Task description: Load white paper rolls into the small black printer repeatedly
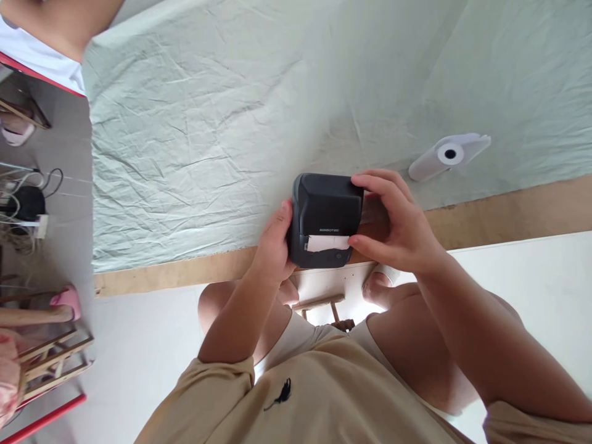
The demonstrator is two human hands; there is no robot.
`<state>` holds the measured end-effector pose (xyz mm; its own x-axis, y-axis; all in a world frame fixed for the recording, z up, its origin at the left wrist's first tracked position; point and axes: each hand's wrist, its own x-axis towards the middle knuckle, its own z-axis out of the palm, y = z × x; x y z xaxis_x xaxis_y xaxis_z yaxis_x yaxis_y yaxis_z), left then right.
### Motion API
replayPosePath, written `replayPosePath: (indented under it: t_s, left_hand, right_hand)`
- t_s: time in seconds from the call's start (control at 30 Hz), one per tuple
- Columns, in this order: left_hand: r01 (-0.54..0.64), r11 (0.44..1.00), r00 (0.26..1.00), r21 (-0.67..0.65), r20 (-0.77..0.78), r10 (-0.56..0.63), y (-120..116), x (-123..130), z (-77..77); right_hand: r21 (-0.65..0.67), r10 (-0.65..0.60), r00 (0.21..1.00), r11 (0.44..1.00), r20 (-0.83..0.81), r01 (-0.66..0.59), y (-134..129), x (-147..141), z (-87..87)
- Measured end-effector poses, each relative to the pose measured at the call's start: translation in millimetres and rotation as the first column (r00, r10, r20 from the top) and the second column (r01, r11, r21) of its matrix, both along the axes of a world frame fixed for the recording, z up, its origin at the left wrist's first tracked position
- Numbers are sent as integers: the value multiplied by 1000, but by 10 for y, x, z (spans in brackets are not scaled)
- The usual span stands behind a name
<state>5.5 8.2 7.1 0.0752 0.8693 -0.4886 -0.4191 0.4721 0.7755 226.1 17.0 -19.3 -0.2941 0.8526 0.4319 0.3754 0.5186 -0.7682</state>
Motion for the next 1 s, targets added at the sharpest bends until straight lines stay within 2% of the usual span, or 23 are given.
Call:
replayPosePath:
  t_s: [0.1,0.2,0.27,0.37,0.43,0.5,0.57,0.63,0.7,0.8,0.9,1.0]
  left_hand:
    - [-42,999,998,13,-39,42,15,5,12]
    - [-3,1000,1000,-11,-21,3,22,6,5]
    - [34,999,999,12,23,-34,19,-1,-1]
    - [69,994,996,84,54,-73,5,-23,-3]
    - [99,990,994,101,38,-103,-3,-38,-1]
    - [122,987,992,107,3,-123,-7,-45,1]
    - [136,983,991,121,-32,-133,-11,-43,2]
    - [158,976,987,147,-59,-151,-21,-39,3]
    - [187,968,981,167,-77,-177,-35,-38,7]
    - [200,967,978,159,-83,-189,-53,-42,21]
    - [189,972,980,140,-82,-179,-55,-43,42]
    - [183,974,982,132,-68,-175,-39,-41,62]
  right_hand:
    - [-1,-21,1000,1000,11,21,8,9,-13]
    - [60,-89,995,994,-49,92,3,5,11]
    - [84,-136,983,986,-120,147,-14,-23,73]
    - [5,-247,938,967,-245,255,-37,-114,226]
    - [-26,-331,889,940,-316,341,-28,-188,324]
    - [3,-381,871,916,-310,402,-1,-249,383]
    - [84,-376,911,916,-168,393,28,-286,401]
    - [169,-363,929,922,67,348,43,-299,403]
    - [237,-358,896,924,264,299,38,-293,423]
    - [273,-302,862,941,407,201,7,-260,510]
    - [229,-210,828,968,519,102,-14,-228,618]
    - [107,-144,822,989,551,101,-2,-200,677]
